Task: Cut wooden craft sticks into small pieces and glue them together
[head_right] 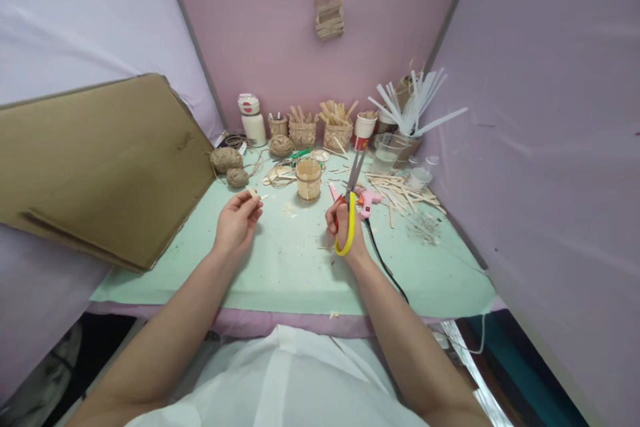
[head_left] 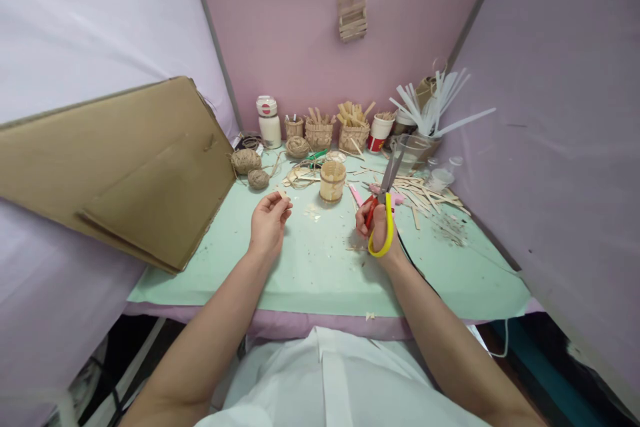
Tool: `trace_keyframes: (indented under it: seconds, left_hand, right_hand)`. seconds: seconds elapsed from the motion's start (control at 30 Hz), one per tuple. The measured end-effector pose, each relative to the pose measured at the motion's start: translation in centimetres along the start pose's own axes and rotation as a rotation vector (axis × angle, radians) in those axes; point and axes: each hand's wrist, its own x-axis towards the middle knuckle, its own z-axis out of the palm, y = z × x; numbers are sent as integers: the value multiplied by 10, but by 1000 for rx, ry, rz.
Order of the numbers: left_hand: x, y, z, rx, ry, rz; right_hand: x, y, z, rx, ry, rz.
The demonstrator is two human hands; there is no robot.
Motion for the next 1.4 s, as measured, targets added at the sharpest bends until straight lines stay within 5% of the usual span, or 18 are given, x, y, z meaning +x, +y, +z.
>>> trace_keyframes:
  seconds: [0.63, 0.83, 0.93, 1.07, 1.4]
  left_hand:
    - [-5, -2, 2, 111, -44, -75]
    - [-8, -3, 2, 140, -119, -135]
    - [-14, -3, 6, 156, -215, -171]
    - [-24, -7, 15, 148, -325, -224]
    - [-41, -12, 55, 157, -424, -310]
  right_hand:
    - [-5, 4, 1, -144, 41, 14]
    - [-17, -17, 6, -270, -94, 107]
    - [-28, -37, 5, -563, -282, 197]
    - [-43, -55, -1, -664, -467, 272]
    - [-59, -72, -15, -596, -479, 429]
